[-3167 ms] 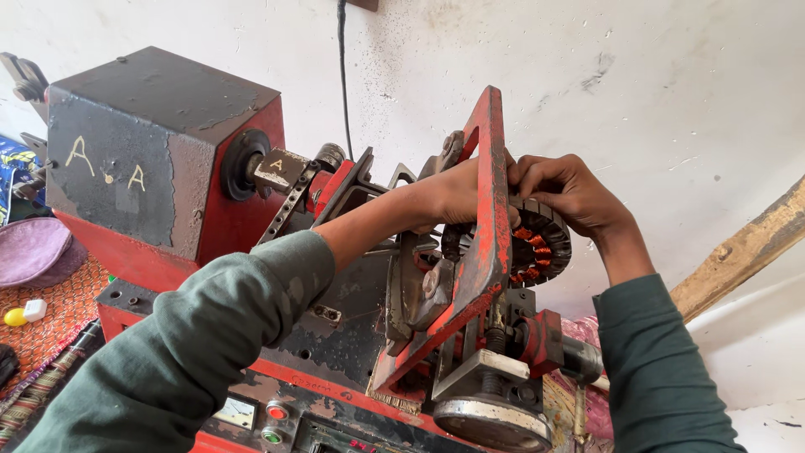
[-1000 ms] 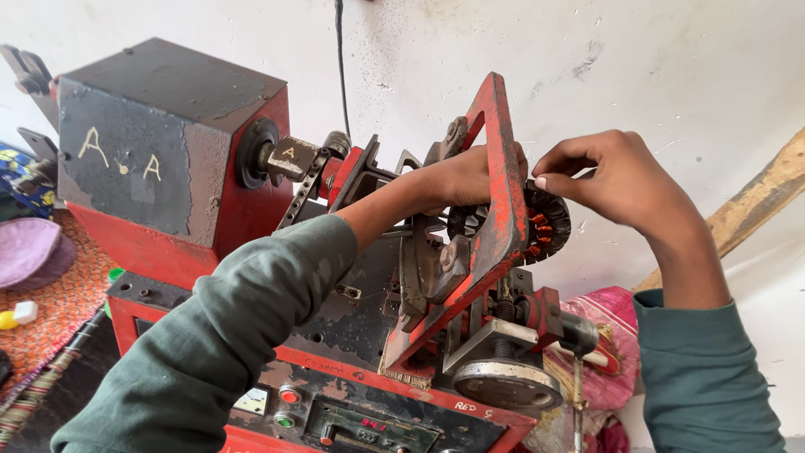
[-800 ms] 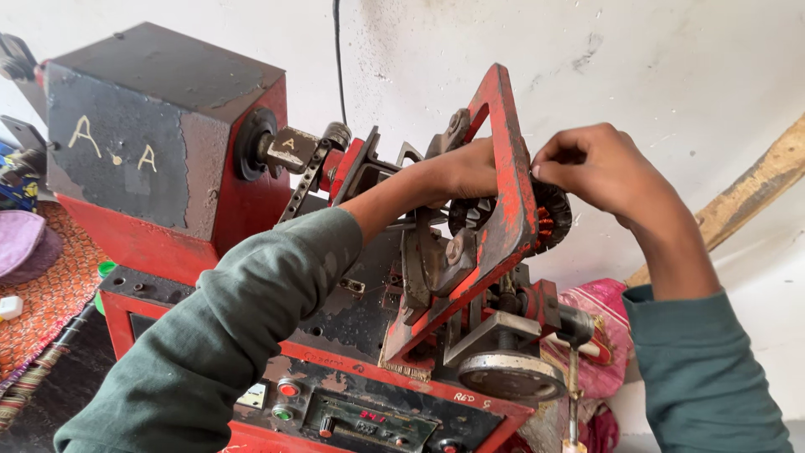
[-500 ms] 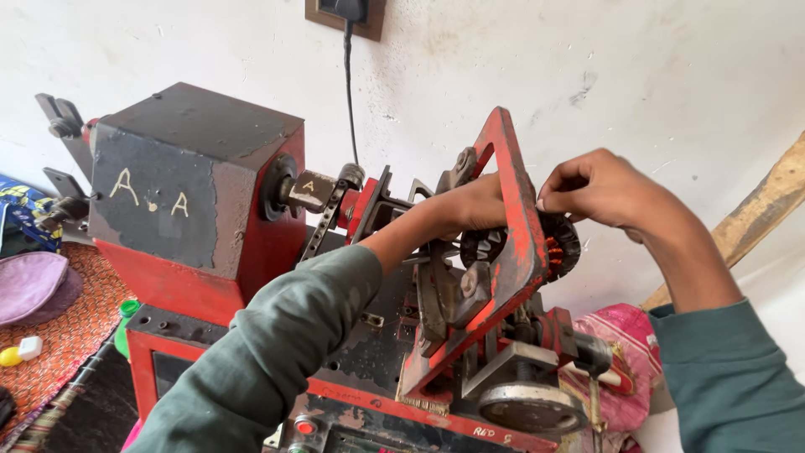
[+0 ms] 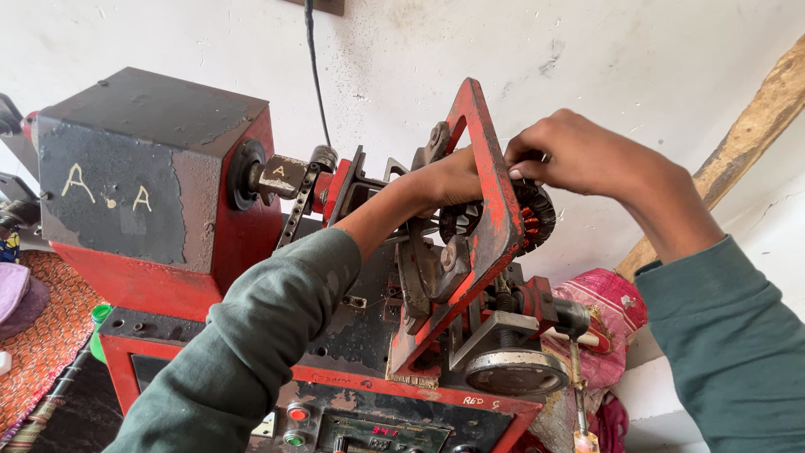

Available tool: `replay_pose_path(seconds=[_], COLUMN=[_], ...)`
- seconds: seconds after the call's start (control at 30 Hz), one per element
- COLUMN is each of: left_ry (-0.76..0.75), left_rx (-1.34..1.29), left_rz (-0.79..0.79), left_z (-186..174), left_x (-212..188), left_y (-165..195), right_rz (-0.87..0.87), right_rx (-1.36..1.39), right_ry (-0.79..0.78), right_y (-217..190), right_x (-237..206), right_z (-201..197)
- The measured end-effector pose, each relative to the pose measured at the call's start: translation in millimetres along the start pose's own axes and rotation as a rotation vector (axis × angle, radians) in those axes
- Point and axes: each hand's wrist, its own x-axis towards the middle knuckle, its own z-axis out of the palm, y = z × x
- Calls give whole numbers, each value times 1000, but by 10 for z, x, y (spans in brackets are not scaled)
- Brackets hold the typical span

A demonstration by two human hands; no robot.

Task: The person adjusts and secures components of a red motor winding machine, using a metal rod to tighten parts and operating the control panel to rotate the rotor. They repeatedly align and press the copper-wound rotor into the machine's frame while the rotor spins.

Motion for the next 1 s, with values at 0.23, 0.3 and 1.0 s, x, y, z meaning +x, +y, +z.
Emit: replay_pose_path(seconds=[0.23, 0.3, 1.0], left_ry=[-4, -4, 42], left_rx=[-31, -50, -29], left_rz=[-8, -20, -67], left_z=[3, 1, -15], left_x=[18, 35, 99], left_y=[-11, -39, -105], right_rz=[85, 57, 0], right_rx=[-113, -105, 105], right_ry=[-69, -57, 182], right_y=[-101, -85, 137], right_x=[6, 1, -148], right_z=[-9, -11, 154])
